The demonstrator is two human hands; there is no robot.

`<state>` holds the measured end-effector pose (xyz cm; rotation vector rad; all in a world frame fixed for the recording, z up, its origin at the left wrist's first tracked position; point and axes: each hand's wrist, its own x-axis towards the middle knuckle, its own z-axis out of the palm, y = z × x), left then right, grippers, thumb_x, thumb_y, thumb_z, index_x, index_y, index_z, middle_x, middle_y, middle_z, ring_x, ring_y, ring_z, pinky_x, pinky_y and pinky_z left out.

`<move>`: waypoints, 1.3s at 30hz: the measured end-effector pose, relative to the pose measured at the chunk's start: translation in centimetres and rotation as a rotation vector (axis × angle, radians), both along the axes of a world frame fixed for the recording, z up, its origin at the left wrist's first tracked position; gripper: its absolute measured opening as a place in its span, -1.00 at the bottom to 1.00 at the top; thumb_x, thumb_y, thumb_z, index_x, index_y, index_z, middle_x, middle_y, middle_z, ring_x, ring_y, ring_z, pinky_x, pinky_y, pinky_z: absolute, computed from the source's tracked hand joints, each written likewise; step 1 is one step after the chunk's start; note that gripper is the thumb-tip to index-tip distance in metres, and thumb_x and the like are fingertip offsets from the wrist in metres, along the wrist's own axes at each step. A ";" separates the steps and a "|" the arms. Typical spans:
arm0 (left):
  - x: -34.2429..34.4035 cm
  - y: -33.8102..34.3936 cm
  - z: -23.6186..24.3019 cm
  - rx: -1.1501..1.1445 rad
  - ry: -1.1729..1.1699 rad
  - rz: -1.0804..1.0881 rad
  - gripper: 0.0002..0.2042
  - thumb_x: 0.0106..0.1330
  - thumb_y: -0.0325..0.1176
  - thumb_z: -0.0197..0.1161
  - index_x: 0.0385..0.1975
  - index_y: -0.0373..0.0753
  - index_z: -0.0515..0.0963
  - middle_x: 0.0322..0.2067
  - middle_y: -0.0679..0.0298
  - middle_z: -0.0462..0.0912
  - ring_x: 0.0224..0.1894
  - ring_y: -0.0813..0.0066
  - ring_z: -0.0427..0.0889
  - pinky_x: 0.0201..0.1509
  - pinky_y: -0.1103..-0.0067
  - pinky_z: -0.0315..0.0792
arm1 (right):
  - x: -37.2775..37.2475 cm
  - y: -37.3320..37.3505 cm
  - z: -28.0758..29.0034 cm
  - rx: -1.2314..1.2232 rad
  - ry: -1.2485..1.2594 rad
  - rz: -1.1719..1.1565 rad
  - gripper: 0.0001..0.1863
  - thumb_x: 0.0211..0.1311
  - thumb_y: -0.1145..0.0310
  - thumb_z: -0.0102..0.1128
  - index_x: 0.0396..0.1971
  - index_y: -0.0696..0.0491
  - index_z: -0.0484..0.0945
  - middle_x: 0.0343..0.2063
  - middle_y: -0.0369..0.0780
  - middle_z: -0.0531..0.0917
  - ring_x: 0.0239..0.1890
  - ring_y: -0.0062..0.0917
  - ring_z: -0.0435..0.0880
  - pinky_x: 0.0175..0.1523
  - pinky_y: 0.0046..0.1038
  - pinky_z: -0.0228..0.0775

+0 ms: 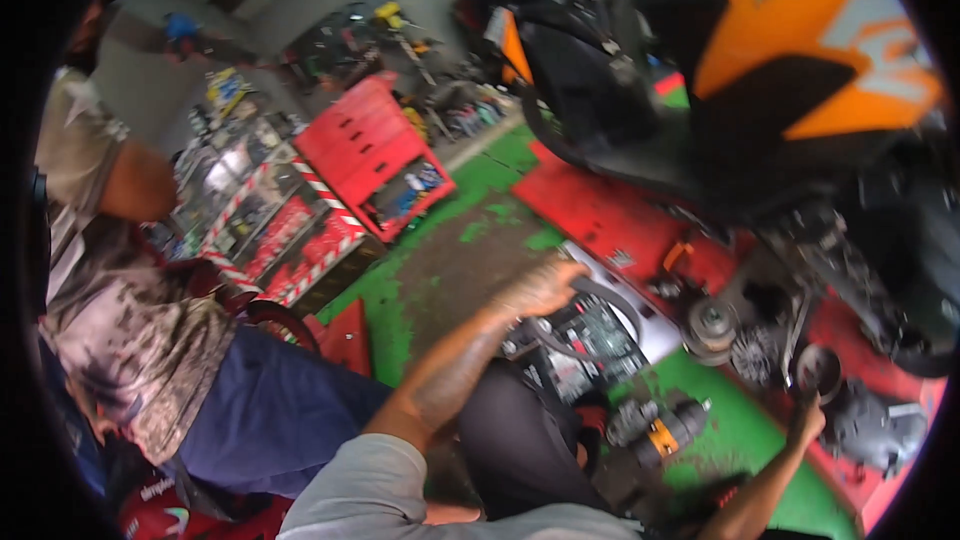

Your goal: Removing the CVT cover and components of a scooter for inspection.

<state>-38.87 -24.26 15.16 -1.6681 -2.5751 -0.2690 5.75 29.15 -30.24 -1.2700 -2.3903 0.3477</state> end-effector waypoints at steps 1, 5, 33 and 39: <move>1.0 -2.2 0.3 -0.069 0.028 0.090 -0.67 0.19 -0.41 0.24 -0.02 -0.19 0.52 -0.24 -0.02 0.63 -0.15 0.06 0.63 -0.07 0.26 0.50 | -8.0 -5.8 -0.8 -0.664 0.436 -0.198 -0.58 0.27 -0.10 0.01 0.01 -0.21 0.54 -0.27 -0.05 0.70 -0.27 -0.30 0.69 -0.14 -0.25 0.47; 0.8 -1.8 -0.8 -0.062 -0.315 0.160 -0.71 0.30 -0.41 0.18 0.01 -0.26 0.46 -0.52 0.13 0.62 -0.46 0.38 0.64 -0.31 0.41 0.51 | -8.6 -7.7 2.0 -0.541 0.790 -0.400 -0.35 0.27 -0.18 0.04 -0.62 0.18 0.60 -0.64 -0.18 0.61 -0.60 -0.35 0.58 -0.47 -0.31 0.34; 2.6 -3.0 0.9 -0.006 -0.689 0.333 -0.71 0.37 -0.45 0.12 0.06 -0.33 0.42 -0.54 0.28 0.63 -0.55 0.62 0.59 -0.56 0.65 0.41 | -8.5 -15.6 19.7 -1.279 1.234 -0.299 -0.71 0.27 0.13 0.11 -0.48 0.05 0.54 -0.63 -0.32 0.52 -0.61 -0.58 0.51 -0.48 -0.44 0.43; 3.6 -1.0 0.4 -0.028 -0.696 0.310 -0.78 0.36 -0.53 0.07 -0.02 -0.34 0.46 -0.60 0.29 0.60 -0.68 0.66 0.43 -0.59 0.66 0.34 | -7.5 -14.6 19.4 -1.359 1.257 -0.258 -0.70 0.26 0.15 0.06 -0.60 -0.01 0.43 -0.65 -0.34 0.50 -0.62 -0.58 0.50 -0.48 -0.45 0.38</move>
